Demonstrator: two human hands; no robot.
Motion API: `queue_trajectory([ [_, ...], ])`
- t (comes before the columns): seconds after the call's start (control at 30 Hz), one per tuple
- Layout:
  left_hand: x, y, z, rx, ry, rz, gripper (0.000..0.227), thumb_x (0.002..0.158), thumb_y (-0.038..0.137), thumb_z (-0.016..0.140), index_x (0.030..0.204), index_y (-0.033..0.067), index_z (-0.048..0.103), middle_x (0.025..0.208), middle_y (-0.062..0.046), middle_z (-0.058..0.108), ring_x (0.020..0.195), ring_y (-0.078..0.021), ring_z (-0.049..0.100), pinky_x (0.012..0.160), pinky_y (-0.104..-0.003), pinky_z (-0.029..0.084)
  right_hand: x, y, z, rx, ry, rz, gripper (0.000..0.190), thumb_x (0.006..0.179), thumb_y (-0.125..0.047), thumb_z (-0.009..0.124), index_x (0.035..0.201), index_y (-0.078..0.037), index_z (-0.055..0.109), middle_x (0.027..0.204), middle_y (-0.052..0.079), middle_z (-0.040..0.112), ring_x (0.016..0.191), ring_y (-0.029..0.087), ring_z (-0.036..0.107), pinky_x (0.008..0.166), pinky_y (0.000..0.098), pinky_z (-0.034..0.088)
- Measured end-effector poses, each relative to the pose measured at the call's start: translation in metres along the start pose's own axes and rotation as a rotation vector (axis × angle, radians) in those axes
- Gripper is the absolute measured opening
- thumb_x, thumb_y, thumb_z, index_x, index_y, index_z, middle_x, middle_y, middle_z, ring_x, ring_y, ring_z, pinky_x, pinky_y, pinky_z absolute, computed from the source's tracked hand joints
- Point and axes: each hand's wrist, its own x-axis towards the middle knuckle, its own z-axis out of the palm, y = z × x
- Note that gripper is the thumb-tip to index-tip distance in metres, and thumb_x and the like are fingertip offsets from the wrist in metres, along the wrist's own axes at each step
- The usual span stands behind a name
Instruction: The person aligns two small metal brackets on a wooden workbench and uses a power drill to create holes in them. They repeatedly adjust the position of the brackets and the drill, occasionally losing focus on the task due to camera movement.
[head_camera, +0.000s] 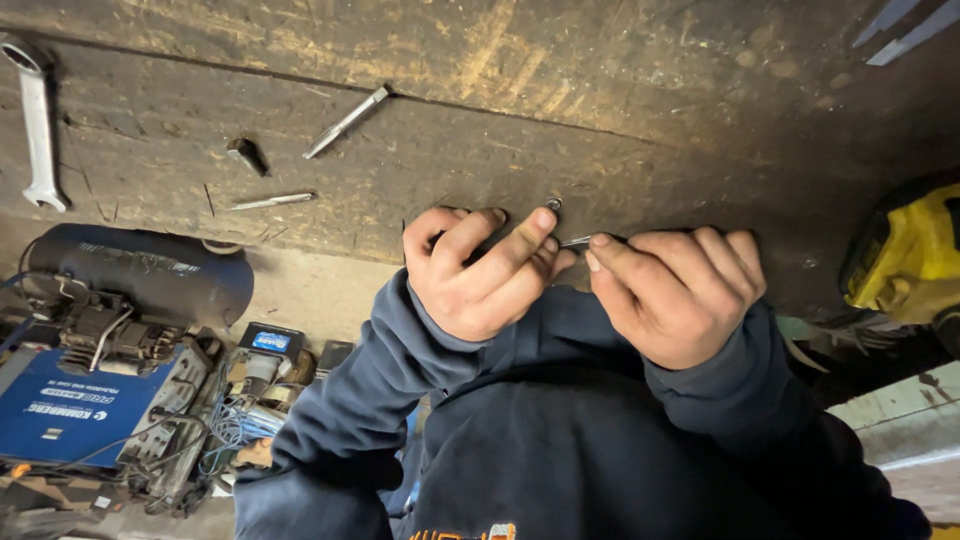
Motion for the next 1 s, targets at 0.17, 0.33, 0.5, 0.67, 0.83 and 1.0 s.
queue_trajectory([
  [0.17,0.000,0.002,-0.002,-0.003,-0.003,-0.012,0.016,0.096,0.024,0.085,0.100,0.0170,0.072,0.126,0.001,0.072,0.100,-0.0204,0.057,0.088,-0.036,0.042,-0.001,-0.001,-0.005,0.002,-0.009,0.002,0.014,0.095,-0.016,0.085,0.108,-0.015,0.081,0.097,-0.003,0.072,0.079,0.019,0.063,0.077,0.0361,0.042],
  [0.33,-0.001,0.000,-0.001,-0.008,0.015,-0.003,0.017,0.096,0.022,0.086,0.101,0.0161,0.071,0.126,0.000,0.072,0.099,-0.0218,0.057,0.087,-0.037,0.042,-0.035,0.012,-0.008,0.267,0.131,-0.024,0.014,0.095,-0.009,0.081,0.107,-0.004,0.074,0.093,0.008,0.070,0.082,0.028,0.067,0.076,0.0374,0.053],
  [0.5,-0.002,-0.001,0.000,-0.013,0.037,0.005,0.018,0.096,0.021,0.086,0.101,0.0153,0.070,0.126,0.000,0.071,0.102,-0.0228,0.058,0.087,-0.037,0.042,-0.087,0.021,-0.017,0.429,0.236,0.140,0.018,0.097,-0.017,0.077,0.104,-0.001,0.070,0.089,0.011,0.068,0.075,0.026,0.066,0.072,0.0366,0.054],
  [0.67,-0.005,-0.001,0.001,-0.021,0.032,0.007,0.018,0.098,0.020,0.086,0.100,0.0151,0.069,0.127,0.000,0.071,0.103,-0.0229,0.058,0.089,-0.038,0.043,-0.148,0.048,-0.020,0.284,0.359,0.263,0.023,0.104,-0.025,0.076,0.107,-0.003,0.072,0.094,0.012,0.069,0.079,0.025,0.070,0.075,0.0351,0.056],
  [0.83,0.003,-0.005,-0.001,0.006,0.045,0.049,0.016,0.094,0.018,0.087,0.093,0.0147,0.071,0.119,0.000,0.073,0.098,-0.0214,0.057,0.086,-0.036,0.042,-0.136,0.040,-0.020,0.237,0.200,0.272,0.023,0.104,-0.024,0.075,0.110,-0.003,0.071,0.097,0.012,0.069,0.080,0.026,0.070,0.071,0.0340,0.056],
  [1.0,-0.003,-0.004,0.004,0.016,0.042,0.072,0.015,0.096,0.019,0.086,0.095,0.0152,0.071,0.121,0.000,0.073,0.099,-0.0213,0.057,0.086,-0.036,0.041,-0.047,0.019,-0.017,0.214,0.037,0.021,0.016,0.095,-0.009,0.079,0.107,-0.002,0.072,0.092,0.012,0.070,0.081,0.030,0.071,0.074,0.0411,0.057],
])
